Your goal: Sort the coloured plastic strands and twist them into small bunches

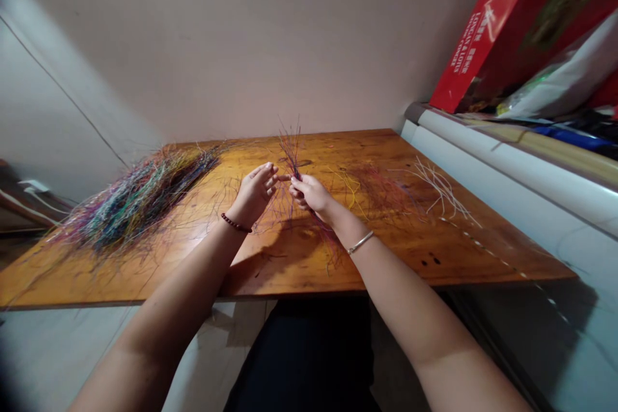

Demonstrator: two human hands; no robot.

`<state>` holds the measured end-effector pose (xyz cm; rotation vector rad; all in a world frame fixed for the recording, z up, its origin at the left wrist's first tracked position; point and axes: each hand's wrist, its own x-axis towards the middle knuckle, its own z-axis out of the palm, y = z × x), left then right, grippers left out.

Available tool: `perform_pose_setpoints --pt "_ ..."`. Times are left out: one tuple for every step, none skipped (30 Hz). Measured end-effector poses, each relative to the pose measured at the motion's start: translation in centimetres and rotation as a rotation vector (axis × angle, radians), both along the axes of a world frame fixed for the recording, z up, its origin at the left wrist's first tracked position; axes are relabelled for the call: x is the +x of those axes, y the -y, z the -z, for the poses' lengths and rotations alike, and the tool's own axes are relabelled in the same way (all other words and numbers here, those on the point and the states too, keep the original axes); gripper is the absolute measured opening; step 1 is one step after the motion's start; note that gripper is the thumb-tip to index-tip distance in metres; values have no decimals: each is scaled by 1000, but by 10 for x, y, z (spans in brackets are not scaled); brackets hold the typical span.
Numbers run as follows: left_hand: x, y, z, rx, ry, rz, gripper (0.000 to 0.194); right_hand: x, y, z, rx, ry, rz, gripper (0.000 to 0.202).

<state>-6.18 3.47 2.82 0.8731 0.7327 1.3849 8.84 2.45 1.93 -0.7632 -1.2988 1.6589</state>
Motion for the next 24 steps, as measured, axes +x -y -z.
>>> perform_pose_setpoints --pt "0 0 0 -2 -9 -1 33 0 0 0 -1 3 2 19" --pt "1 0 0 -1 -22 -6 34 0 0 0 -3 5 4 19" --pt "1 0 1 4 -37 -15 35 0 0 1 -4 8 5 19" --pt "2 0 1 15 -55 -26 36 0 0 1 -5 13 6 20" --pt "3 0 2 31 -74 -36 37 0 0 1 -4 19 5 20" --pt "3 -1 3 50 -97 -44 37 -1 -1 2 -1 26 1 21" --pt "3 -1 5 70 -123 -50 38 -1 0 2 3 35 -2 22" --pt "4 -2 6 85 -149 -54 38 -1 0 3 9 45 -4 22" --pt "4 -2 7 96 -173 -56 38 -2 0 3 16 58 -2 22" --pt "4 -2 8 100 -193 -57 38 -2 0 4 23 71 1 22" --pt "4 -2 8 100 -209 -56 38 -3 0 4 30 84 6 22" --pt "4 -2 9 99 -225 -55 37 -3 0 4 37 95 14 22" --pt "4 -1 9 95 -241 -57 36 -3 0 4 43 103 20 23" --pt "4 -1 8 90 -257 -63 35 -4 0 4 46 110 27 24" --pt "4 0 8 85 -273 -71 34 -4 0 5 46 118 35 25" --pt "5 0 7 78 -283 -83 33 -5 -1 5 45 127 43 25" --pt "5 1 6 73 -289 -93 32 -5 -1 5 44 137 51 26" --pt "6 2 6 69 -294 -100 31 -5 -2 6 46 146 59 26" --pt "7 2 5 72 -305 -106 31 -5 -2 6 53 154 63 26" --pt "7 3 5 83 -325 -115 31 -6 -3 7 65 160 62 26" --pt "8 4 4 103 -356 -124 32 -6 -3 7 78 165 61 26" --pt "9 5 4 130 -398 -134 33 -6 -3 7 91 169 61 26" --pt "10 6 3 159 -443 -143 34 -6 -3 7 102 174 64 26" --pt "10 7 3 184 -486 -151 35 -6 -3 7 110 182 69 26"
